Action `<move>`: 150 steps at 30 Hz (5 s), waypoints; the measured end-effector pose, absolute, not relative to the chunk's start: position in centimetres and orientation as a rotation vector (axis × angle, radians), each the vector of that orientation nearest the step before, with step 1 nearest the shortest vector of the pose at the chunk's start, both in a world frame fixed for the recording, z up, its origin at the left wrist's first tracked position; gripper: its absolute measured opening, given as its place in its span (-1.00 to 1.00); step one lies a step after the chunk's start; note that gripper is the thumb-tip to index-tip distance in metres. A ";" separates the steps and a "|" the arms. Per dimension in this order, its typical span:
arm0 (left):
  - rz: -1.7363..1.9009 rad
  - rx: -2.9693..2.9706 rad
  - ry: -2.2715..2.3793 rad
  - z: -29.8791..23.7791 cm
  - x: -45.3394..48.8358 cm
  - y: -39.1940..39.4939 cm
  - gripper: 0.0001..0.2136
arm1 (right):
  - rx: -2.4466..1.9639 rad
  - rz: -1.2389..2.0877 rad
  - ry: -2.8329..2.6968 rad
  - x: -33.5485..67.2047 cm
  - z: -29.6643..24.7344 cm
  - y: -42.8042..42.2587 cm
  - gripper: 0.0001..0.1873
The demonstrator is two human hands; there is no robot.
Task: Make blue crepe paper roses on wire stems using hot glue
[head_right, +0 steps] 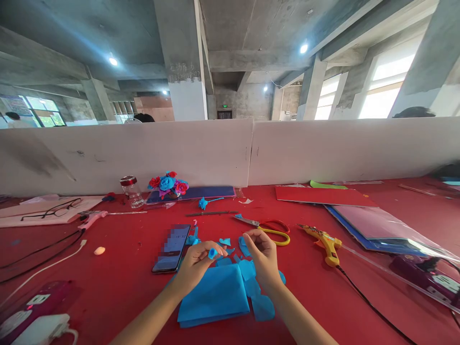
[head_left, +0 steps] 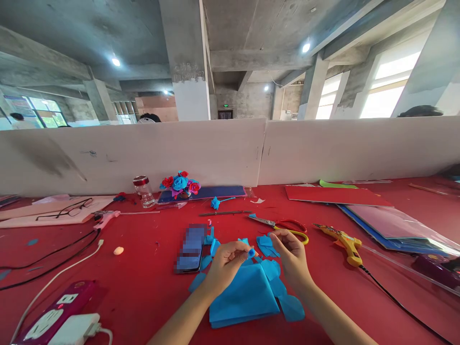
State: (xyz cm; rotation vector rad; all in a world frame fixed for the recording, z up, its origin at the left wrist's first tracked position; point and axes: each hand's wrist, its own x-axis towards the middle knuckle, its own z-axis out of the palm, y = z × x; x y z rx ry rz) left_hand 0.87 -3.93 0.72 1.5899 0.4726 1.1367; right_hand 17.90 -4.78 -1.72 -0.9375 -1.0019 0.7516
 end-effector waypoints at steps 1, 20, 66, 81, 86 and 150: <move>1.141 1.597 0.475 0.6 0.9 -3.9 -0.85 | -0.940 0.760 -1.007 17.9 -1.7 -4.8 -0.82; 1.094 1.783 0.716 0.4 1.1 -3.9 -0.82 | -0.951 0.846 -1.037 17.6 -1.0 -5.0 -0.78; 1.027 2.217 1.070 -0.5 1.0 -3.5 -0.79 | -0.881 0.735 -1.464 17.6 -1.4 -4.7 -0.95; 0.959 2.303 1.107 -0.8 1.0 -3.5 -0.79 | -0.961 0.664 -1.583 17.4 -1.5 -4.7 -0.92; 0.942 2.402 1.176 -0.8 0.8 -3.5 -0.79 | -1.039 0.314 -1.820 17.9 -1.7 -4.8 -0.89; 1.148 2.718 1.172 -2.1 0.6 -3.0 -0.80 | -1.199 1.080 -1.206 17.4 -1.5 -4.7 -0.68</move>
